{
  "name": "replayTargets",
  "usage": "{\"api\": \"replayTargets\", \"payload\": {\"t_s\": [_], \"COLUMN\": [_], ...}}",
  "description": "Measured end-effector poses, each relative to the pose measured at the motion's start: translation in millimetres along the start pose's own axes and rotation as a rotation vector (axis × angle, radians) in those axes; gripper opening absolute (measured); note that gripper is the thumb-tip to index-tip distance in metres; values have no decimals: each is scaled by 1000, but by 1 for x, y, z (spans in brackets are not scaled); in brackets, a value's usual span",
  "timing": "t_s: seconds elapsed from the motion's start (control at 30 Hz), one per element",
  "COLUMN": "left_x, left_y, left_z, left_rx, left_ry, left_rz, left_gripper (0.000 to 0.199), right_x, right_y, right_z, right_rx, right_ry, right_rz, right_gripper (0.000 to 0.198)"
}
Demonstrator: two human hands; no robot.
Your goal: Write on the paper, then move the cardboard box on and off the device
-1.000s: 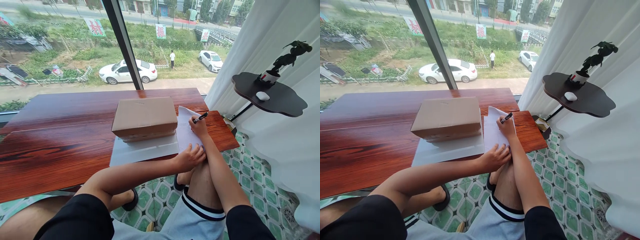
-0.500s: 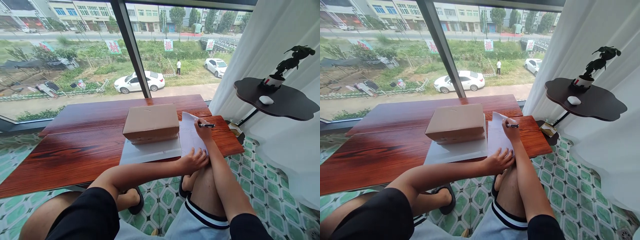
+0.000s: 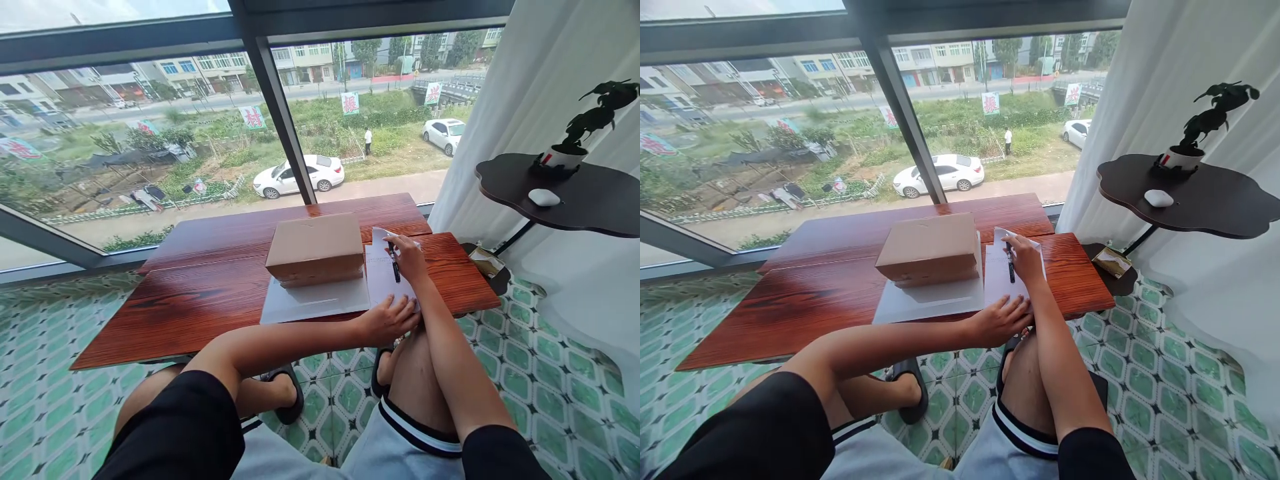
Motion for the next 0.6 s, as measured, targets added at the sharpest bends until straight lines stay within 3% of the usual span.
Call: {"api": "replayTargets", "payload": {"t_s": [0.3,0.6], "left_x": [-54,-77], "left_y": [0,-10], "left_z": [42,82], "left_rx": [209,190], "left_ry": [69,73], "left_rz": [9,2], "left_gripper": [43,38], "right_x": [15,25], "right_y": [1,8], "right_z": [0,0], "right_rx": [-12,52], "right_ry": [-70,-120], "right_rz": [28,87], "right_gripper": [42,43]}}
Point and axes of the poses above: each hand's wrist, its own z-axis away from the middle knuckle, its own x-axis out of the palm, y = z × x, the point moved 10 cm from there along -z, towards the middle knuckle, and after that the axes turned 2 degrees about y, right-handed, at the moved point
